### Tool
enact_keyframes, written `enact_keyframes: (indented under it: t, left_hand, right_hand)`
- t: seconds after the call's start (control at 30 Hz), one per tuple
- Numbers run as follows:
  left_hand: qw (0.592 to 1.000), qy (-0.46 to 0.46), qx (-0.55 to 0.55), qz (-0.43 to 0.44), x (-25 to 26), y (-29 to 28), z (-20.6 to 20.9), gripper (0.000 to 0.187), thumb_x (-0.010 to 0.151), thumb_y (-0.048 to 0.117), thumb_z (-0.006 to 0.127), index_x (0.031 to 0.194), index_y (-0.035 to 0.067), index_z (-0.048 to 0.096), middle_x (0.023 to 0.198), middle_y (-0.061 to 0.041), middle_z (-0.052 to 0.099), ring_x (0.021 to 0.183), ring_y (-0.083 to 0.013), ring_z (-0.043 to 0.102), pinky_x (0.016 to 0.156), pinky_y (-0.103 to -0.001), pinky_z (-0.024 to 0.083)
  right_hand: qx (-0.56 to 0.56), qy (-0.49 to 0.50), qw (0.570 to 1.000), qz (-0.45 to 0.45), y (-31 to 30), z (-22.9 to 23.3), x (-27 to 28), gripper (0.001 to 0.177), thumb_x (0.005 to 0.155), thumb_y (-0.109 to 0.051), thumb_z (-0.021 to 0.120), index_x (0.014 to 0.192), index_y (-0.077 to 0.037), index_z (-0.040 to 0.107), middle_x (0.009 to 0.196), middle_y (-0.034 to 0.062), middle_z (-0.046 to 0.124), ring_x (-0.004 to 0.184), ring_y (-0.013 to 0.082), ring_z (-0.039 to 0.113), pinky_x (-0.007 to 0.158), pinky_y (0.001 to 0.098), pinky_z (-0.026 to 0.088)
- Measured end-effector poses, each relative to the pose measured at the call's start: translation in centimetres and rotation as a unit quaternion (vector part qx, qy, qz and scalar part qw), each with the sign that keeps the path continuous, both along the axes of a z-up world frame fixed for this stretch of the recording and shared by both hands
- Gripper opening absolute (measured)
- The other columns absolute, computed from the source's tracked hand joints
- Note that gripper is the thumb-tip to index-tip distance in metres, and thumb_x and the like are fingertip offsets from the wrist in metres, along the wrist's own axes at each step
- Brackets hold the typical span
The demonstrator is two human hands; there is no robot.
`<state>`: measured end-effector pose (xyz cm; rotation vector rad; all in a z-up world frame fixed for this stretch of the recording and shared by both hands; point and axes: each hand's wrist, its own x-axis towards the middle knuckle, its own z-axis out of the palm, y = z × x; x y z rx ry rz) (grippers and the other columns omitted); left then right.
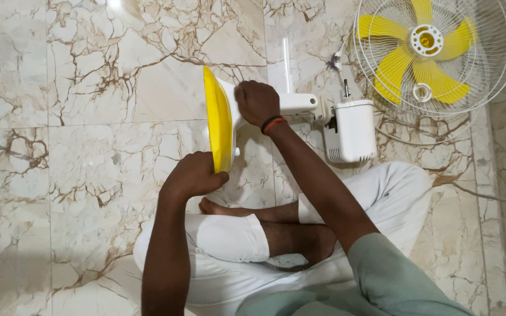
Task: The person sits on the floor and assembles a table fan. They attach the yellow front grill to the white fan neck and motor housing, then secure the metal safety cage over the blades.
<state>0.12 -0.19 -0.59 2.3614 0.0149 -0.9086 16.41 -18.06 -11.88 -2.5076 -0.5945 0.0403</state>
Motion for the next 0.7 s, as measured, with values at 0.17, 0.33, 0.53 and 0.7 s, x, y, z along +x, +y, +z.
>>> enact_keyframes:
  t: [0.17, 0.33, 0.53, 0.7]
  left_hand:
    - [1.000, 0.003, -0.001, 0.022, -0.1, 0.0, 0.6, 0.036, 0.075, 0.037, 0.069, 0.092, 0.005, 0.075, 0.089, -0.021, 0.074, 0.085, -0.0404, 0.071, 0.078, -0.049, 0.055]
    - [1.000, 0.014, 0.018, 0.006, -0.2, -0.3, 0.7, 0.038, 0.077, 0.040, 0.068, 0.090, 0.004, 0.074, 0.087, -0.021, 0.073, 0.084, -0.0398, 0.071, 0.077, -0.050, 0.055]
    - [1.000, 0.005, 0.003, 0.003, 0.3, -0.6, 1.0, 0.036, 0.076, 0.037, 0.067, 0.088, 0.005, 0.074, 0.083, -0.019, 0.073, 0.079, -0.0393, 0.070, 0.073, -0.050, 0.054]
    - [1.000, 0.024, 0.014, 0.013, 0.4, -0.8, 1.2, 0.035, 0.075, 0.037, 0.068, 0.085, 0.004, 0.074, 0.079, -0.020, 0.073, 0.075, -0.0377, 0.071, 0.072, -0.048, 0.056]
  right_hand:
    - [-0.044, 0.177, 0.981, 0.059, 1.2, -0.1, 2.7, 0.051, 0.101, -0.050, 0.035, 0.098, -0.015, 0.073, 0.096, 0.0085, 0.075, 0.093, 0.0363, 0.069, 0.082, 0.0495, 0.051]
    - [-0.226, 0.273, 0.932, 0.071, -5.1, -2.3, 6.1, 0.068, 0.107, -0.061, 0.023, 0.120, -0.017, 0.074, 0.117, 0.0224, 0.072, 0.113, 0.0412, 0.065, 0.103, 0.0503, 0.047]
    - [-0.253, 0.389, 0.882, 0.080, -7.9, -3.8, 9.2, 0.067, 0.106, -0.057, 0.028, 0.136, -0.004, 0.058, 0.146, 0.0194, 0.054, 0.131, 0.0406, 0.050, 0.112, 0.0492, 0.036]
    - [-0.126, 0.224, 0.937, 0.238, 0.0, -2.9, 7.2, 0.053, 0.101, -0.038, 0.029, 0.131, -0.004, 0.058, 0.132, 0.0254, 0.063, 0.119, 0.0449, 0.059, 0.103, 0.0501, 0.045]
